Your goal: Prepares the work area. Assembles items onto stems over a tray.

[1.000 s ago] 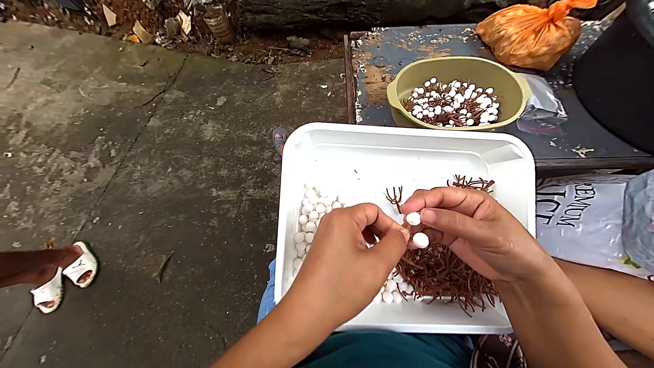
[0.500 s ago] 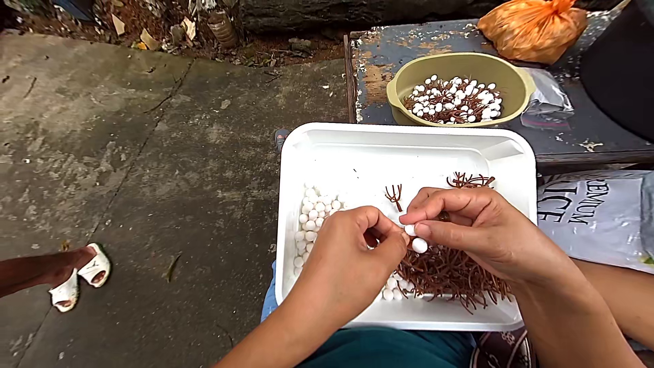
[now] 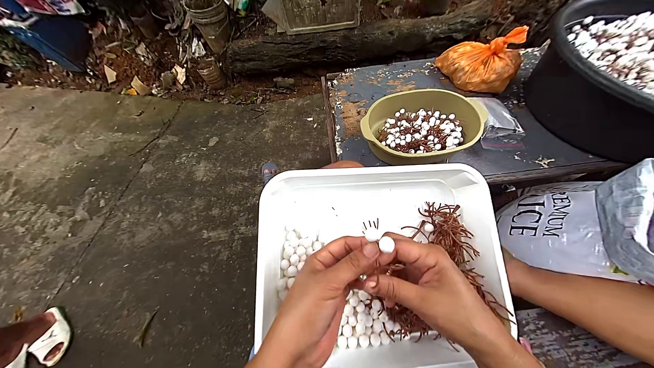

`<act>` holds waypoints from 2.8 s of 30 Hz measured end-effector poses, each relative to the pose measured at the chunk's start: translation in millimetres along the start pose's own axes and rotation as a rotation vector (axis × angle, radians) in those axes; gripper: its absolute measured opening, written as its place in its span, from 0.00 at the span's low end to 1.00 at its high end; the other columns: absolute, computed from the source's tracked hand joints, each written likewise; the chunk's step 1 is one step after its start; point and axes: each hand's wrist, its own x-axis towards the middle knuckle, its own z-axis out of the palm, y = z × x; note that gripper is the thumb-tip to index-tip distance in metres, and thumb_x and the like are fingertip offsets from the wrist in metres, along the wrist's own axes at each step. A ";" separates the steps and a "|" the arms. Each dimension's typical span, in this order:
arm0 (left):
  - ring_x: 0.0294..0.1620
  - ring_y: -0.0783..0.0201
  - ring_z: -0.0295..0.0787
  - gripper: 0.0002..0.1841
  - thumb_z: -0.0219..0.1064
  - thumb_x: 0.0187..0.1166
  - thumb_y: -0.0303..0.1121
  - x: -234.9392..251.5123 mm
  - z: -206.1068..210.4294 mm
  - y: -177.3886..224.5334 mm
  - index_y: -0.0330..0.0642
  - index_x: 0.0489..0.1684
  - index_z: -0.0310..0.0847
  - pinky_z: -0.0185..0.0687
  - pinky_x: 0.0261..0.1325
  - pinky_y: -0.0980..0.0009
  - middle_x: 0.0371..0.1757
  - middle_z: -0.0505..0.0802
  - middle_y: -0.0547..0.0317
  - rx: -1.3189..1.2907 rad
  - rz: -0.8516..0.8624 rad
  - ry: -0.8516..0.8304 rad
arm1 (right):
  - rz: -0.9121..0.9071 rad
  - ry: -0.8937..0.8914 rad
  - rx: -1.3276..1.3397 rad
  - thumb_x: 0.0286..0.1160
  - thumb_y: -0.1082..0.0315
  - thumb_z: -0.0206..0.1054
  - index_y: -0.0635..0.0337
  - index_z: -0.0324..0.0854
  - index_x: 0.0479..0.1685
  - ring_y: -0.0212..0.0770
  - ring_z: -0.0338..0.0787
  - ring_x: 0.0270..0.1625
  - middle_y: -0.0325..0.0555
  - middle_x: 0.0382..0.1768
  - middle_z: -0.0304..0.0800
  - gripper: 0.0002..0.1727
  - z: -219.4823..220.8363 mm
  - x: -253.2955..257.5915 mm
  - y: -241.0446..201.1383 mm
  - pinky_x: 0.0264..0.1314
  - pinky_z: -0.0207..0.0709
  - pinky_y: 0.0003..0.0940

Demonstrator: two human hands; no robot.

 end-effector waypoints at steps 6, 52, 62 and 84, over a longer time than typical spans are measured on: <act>0.32 0.73 0.86 0.11 0.58 0.84 0.26 4.4 -7.0 3.4 0.44 0.35 0.87 0.85 0.40 0.77 0.30 0.90 0.64 -0.066 0.006 0.018 | -0.122 -0.007 -0.161 0.73 0.62 0.77 0.63 0.90 0.46 0.23 0.91 0.42 0.40 0.43 0.91 0.13 -5.8 5.8 -7.8 0.38 0.87 0.17; 0.40 0.73 0.88 0.21 0.64 0.79 0.33 -0.7 -33.3 10.3 0.40 0.70 0.78 0.85 0.41 0.81 0.47 0.88 0.64 0.461 0.448 0.173 | -0.109 0.197 -1.240 0.67 0.59 0.78 0.59 0.87 0.34 0.45 0.85 0.23 0.46 0.27 0.83 0.13 1.7 22.0 15.2 0.24 0.80 0.41; 0.61 0.63 0.90 0.45 0.79 0.70 0.48 5.4 -31.3 4.1 0.50 0.90 0.60 0.90 0.56 0.69 0.73 0.85 0.59 0.353 0.322 -0.122 | -0.050 0.089 -0.470 0.74 0.56 0.73 0.44 0.86 0.35 0.16 0.83 0.26 0.23 0.29 0.88 0.06 -4.7 13.7 -18.6 0.23 0.76 0.11; 0.28 0.74 0.89 0.04 0.68 0.76 0.28 3.0 -14.6 2.1 0.43 0.33 0.88 0.88 0.36 0.79 0.28 0.91 0.64 0.490 0.340 0.003 | -0.168 0.401 -0.323 0.75 0.66 0.69 0.48 0.89 0.39 0.24 0.89 0.28 0.28 0.32 0.91 0.04 -16.6 8.9 -19.4 0.30 0.85 0.17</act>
